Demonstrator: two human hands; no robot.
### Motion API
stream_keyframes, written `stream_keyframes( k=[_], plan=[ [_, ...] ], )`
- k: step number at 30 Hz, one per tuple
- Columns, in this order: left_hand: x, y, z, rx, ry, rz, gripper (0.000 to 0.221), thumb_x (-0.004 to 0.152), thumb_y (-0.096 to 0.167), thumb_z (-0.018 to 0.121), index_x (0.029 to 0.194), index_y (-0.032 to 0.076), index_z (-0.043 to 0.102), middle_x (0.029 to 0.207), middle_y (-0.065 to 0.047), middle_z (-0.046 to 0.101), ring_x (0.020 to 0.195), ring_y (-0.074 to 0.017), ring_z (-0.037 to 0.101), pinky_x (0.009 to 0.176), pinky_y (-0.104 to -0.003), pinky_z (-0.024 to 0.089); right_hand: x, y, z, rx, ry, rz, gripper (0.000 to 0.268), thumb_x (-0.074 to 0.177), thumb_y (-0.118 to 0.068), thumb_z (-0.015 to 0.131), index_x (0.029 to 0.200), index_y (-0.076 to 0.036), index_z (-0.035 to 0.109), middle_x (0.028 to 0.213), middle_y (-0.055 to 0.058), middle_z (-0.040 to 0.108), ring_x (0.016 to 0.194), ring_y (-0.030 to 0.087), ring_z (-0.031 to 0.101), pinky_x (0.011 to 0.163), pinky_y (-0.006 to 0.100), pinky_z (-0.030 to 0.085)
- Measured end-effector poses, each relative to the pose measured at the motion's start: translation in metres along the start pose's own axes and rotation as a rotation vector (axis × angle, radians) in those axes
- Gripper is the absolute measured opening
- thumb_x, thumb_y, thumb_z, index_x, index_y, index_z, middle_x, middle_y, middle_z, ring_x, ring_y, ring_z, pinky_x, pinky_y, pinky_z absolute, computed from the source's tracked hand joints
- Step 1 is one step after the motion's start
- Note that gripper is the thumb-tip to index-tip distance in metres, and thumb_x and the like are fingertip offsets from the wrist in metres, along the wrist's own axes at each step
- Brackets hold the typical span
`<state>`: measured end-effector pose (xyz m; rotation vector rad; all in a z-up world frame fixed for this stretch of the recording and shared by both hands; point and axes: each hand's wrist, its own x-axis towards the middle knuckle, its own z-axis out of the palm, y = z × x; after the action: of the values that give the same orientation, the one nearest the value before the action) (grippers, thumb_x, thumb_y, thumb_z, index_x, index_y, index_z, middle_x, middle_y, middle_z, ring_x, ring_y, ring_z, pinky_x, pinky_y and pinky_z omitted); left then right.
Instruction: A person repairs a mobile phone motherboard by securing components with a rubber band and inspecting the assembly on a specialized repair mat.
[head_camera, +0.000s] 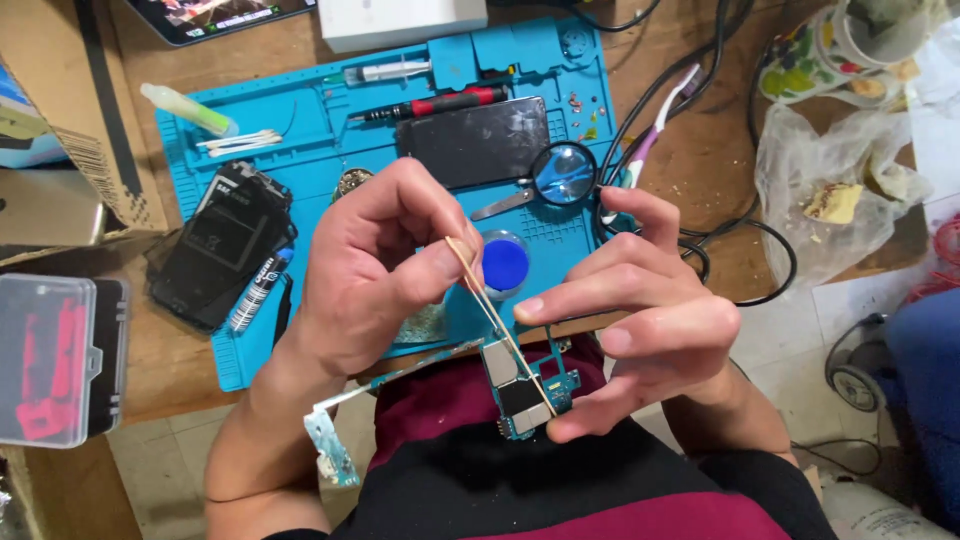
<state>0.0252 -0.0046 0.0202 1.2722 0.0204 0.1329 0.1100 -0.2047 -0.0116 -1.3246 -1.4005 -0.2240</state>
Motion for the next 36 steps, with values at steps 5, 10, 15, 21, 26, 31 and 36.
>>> stream_keyframes(
  k=[5,10,15,21,26,31,36],
  plan=[
    [0.006,0.007,0.006,0.259,0.016,0.039,0.002,0.085,0.01,0.055,0.084,0.009,0.053,0.076,-0.003,0.061,0.066,-0.0113,0.059,0.064,-0.023,0.05,-0.001,-0.003,-0.007,-0.027,0.019,0.05,0.057,0.084,-0.054,0.066,0.117,-0.022,0.033,0.099,0.004,0.071,0.072,0.017,0.066,0.115,0.049,0.027],
    [0.006,-0.003,-0.005,0.316,-0.005,0.045,0.02,0.085,0.03,0.053,0.077,0.012,0.052,0.075,0.002,0.049,0.069,-0.0102,0.046,0.066,-0.026,0.039,-0.007,-0.001,-0.008,0.055,0.024,0.1,0.057,0.081,-0.054,0.067,0.111,-0.021,0.032,0.097,0.007,0.07,0.069,0.019,0.066,0.115,0.051,0.028],
    [0.016,-0.009,-0.002,0.458,-0.089,0.153,0.024,0.089,0.031,0.045,0.075,0.011,0.046,0.08,-0.001,0.047,0.078,-0.0149,0.044,0.076,-0.03,0.036,-0.015,0.001,-0.007,0.075,-0.023,0.156,0.054,0.08,-0.055,0.068,0.11,-0.023,0.036,0.099,0.008,0.071,0.072,0.019,0.068,0.115,0.051,0.028],
    [0.024,-0.024,-0.003,0.154,-0.21,-0.024,0.025,0.087,0.038,0.047,0.079,0.015,0.043,0.092,-0.01,0.071,0.112,-0.0323,0.066,0.102,-0.046,0.05,-0.022,0.014,-0.007,0.164,0.013,0.139,0.06,0.075,-0.045,0.076,0.111,-0.018,0.036,0.101,0.014,0.068,0.084,0.023,0.07,0.119,0.053,0.027],
    [0.025,-0.025,-0.002,0.095,-0.234,-0.02,0.019,0.086,0.03,0.046,0.08,0.012,0.044,0.083,-0.009,0.07,0.087,-0.0195,0.067,0.095,-0.039,0.054,-0.029,0.021,-0.003,0.345,0.051,0.133,0.064,0.072,-0.031,0.083,0.114,-0.011,0.039,0.101,0.023,0.064,0.101,0.031,0.069,0.099,0.049,0.059],
    [0.022,-0.034,-0.012,0.048,-0.252,-0.054,0.024,0.085,0.038,0.051,0.079,0.015,0.045,0.094,-0.011,0.071,0.106,-0.0284,0.066,0.102,-0.045,0.05,-0.033,0.02,-0.005,0.323,0.063,0.146,0.063,0.071,-0.031,0.083,0.112,-0.011,0.039,0.1,0.024,0.063,0.097,0.032,0.07,0.093,0.049,0.062],
    [0.018,-0.038,-0.019,-0.045,-0.273,-0.058,0.021,0.084,0.035,0.052,0.081,0.015,0.045,0.098,-0.013,0.07,0.114,-0.033,0.065,0.104,-0.049,0.049,-0.033,0.019,-0.004,0.291,0.086,0.127,0.063,0.072,-0.033,0.081,0.112,-0.011,0.037,0.098,0.024,0.063,0.095,0.032,0.07,0.088,0.047,0.064]
  ],
)
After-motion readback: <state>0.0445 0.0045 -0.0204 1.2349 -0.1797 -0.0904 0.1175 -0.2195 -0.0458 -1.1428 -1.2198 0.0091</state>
